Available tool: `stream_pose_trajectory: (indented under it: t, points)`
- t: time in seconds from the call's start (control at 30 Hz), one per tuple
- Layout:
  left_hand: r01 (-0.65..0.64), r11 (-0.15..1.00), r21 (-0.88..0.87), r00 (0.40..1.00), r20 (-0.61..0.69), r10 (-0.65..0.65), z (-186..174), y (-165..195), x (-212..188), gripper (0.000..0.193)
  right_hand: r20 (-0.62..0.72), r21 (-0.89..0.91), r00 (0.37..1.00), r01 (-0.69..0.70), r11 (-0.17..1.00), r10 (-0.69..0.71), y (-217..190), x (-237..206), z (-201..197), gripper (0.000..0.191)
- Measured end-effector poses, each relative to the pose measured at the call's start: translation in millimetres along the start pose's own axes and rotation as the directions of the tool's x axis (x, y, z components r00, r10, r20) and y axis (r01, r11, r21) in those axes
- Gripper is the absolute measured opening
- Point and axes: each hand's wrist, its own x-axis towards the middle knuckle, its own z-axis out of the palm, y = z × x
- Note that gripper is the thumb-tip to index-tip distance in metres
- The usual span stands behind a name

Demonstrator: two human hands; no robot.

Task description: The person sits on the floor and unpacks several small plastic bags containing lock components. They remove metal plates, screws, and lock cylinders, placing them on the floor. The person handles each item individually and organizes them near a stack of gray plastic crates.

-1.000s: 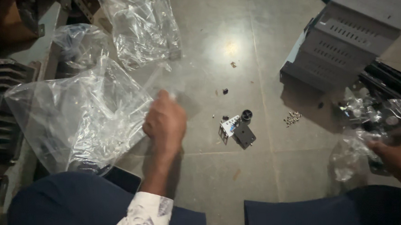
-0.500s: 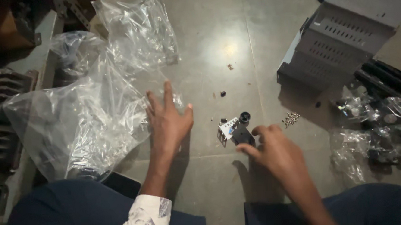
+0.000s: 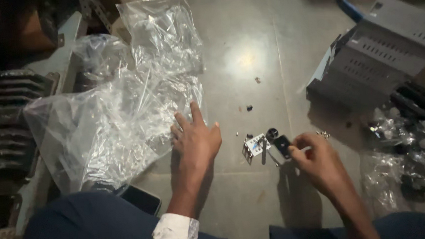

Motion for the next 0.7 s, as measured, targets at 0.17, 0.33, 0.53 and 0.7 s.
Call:
stream_pose_trajectory:
  t: [0.17,0.33,0.53,0.7]
  points:
    - [-0.039,0.998,0.055,0.999,-0.033,0.04,6,-1,0,0.087,-0.128,0.126,0.991,0.049,0.991,-0.033,4,34,-13,0.032]
    - [-0.048,0.995,0.086,0.999,-0.016,0.05,10,-2,0,0.081,-0.094,0.314,0.982,0.183,0.931,-0.162,9,101,3,0.032]
    - [-0.073,0.99,0.123,0.995,-0.062,0.081,8,-2,-8,0.078,-0.013,0.13,0.971,0.238,0.963,-0.238,-3,95,0,0.033]
    - [-0.253,0.945,0.208,0.896,-0.319,0.31,1,7,-15,0.066,0.327,-0.03,0.882,0.369,0.929,-0.34,-32,58,-10,0.059]
